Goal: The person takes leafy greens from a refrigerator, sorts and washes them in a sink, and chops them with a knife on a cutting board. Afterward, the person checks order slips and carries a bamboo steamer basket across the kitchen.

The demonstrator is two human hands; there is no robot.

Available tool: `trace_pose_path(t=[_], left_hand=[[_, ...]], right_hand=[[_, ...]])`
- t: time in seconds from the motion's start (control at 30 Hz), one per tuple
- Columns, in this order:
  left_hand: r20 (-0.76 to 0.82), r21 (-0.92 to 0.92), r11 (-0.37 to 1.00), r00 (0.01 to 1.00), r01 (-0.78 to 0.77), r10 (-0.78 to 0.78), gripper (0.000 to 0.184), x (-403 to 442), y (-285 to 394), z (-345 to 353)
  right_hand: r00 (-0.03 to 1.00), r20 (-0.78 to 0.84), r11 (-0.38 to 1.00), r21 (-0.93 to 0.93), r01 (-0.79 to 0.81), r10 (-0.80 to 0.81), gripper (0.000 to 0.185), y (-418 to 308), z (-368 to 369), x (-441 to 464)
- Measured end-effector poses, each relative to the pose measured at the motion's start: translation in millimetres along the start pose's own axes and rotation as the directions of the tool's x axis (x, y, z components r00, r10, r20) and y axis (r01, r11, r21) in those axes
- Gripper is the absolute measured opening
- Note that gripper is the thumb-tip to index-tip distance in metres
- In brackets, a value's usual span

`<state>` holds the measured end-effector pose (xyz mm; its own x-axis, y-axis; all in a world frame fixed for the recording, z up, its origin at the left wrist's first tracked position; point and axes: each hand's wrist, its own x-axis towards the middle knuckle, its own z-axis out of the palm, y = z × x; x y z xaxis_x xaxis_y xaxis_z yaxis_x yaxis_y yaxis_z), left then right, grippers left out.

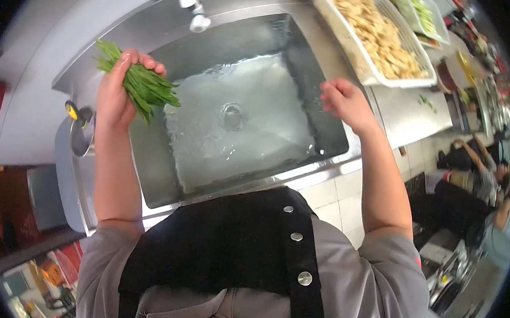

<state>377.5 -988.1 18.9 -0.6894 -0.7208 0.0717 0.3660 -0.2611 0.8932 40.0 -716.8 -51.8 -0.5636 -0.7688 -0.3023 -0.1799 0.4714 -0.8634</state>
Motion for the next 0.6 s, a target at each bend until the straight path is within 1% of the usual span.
trace_pose_path(t=[0.03,0.07,0.1,0.13,0.17,0.2,0.23,0.27,0.3,0.33,0.4,0.43,0.47,0.5,0.53,0.57,0.6], left_hand=[[-0.027,0.176,0.984,1.000,0.014,-0.010,0.024,5,-5,3],[-0.030,0.395,0.918,0.999,0.034,-0.024,0.025,10,-17,-1],[-0.029,0.594,0.803,0.999,0.039,-0.027,0.025,18,-35,-12],[-0.021,0.765,0.644,1.000,0.027,-0.017,0.025,29,-49,-17],[-0.037,0.573,0.817,0.998,0.068,-0.057,0.025,35,-55,-12],[-0.048,0.346,0.929,0.992,0.130,-0.121,0.026,30,-59,-9],[-0.054,0.096,0.973,0.977,0.211,-0.206,0.026,23,-67,-9],[-0.106,0.317,0.925,0.976,0.212,-0.188,0.027,22,-81,-14],[-0.153,0.518,0.830,0.978,0.204,-0.145,0.028,23,-95,-20],[-0.183,0.694,0.696,0.980,0.183,-0.075,0.028,24,-101,-13],[-0.176,0.452,0.855,0.965,0.255,-0.195,0.029,13,-107,4],[-0.162,0.323,0.896,0.951,0.304,-0.264,0.029,4,-110,14],[-0.148,0.594,0.766,0.969,0.247,-0.198,0.029,5,-119,11],[-0.114,0.808,0.564,0.985,0.167,-0.129,0.029,12,-133,-1],[-0.057,0.947,0.314,0.997,0.073,-0.061,0.030,15,-140,0],[-0.147,0.806,0.567,0.985,0.170,-0.088,0.030,16,-139,19],[-0.223,0.589,0.767,0.963,0.255,-0.149,0.030,14,-137,39]], right_hand=[[1.000,-0.012,1.000,-0.017,-0.004,0.004,0.030,8,-5,-25],[1.000,-0.030,0.999,-0.031,-0.007,0.006,0.029,17,-9,-49],[0.999,-0.052,0.999,-0.042,-0.013,0.010,0.029,25,-12,-75],[0.996,-0.077,0.998,-0.034,-0.050,0.048,0.027,25,-11,-99],[0.995,-0.091,0.999,-0.029,-0.046,0.044,0.026,33,-11,-121],[0.994,-0.101,0.999,-0.023,-0.046,0.043,0.026,45,-9,-139],[0.994,-0.100,0.999,-0.011,-0.053,0.052,0.025,56,-7,-154],[0.994,-0.089,0.998,-0.005,-0.063,0.062,0.025,66,-7,-170],[0.987,-0.108,0.992,-0.026,-0.125,0.121,0.024,67,-6,-183],[0.986,-0.129,0.990,-0.082,-0.118,0.107,0.024,82,-8,-192],[0.983,-0.166,0.994,-0.056,-0.089,0.079,0.023,100,-14,-210],[0.980,-0.176,0.995,-0.020,-0.099,0.094,0.023,109,-19,-218],[0.976,-0.192,0.995,0.002,-0.103,0.101,0.023,117,-24,-225],[0.973,-0.204,0.994,0.024,-0.105,0.108,0.022,126,-30,-233],[0.970,-0.218,0.994,0.041,-0.103,0.109,0.022,135,-40,-239],[0.968,-0.230,0.994,0.053,-0.094,0.104,0.022,146,-53,-246],[0.966,-0.239,0.994,0.063,-0.086,0.099,0.022,158,-65,-255]])
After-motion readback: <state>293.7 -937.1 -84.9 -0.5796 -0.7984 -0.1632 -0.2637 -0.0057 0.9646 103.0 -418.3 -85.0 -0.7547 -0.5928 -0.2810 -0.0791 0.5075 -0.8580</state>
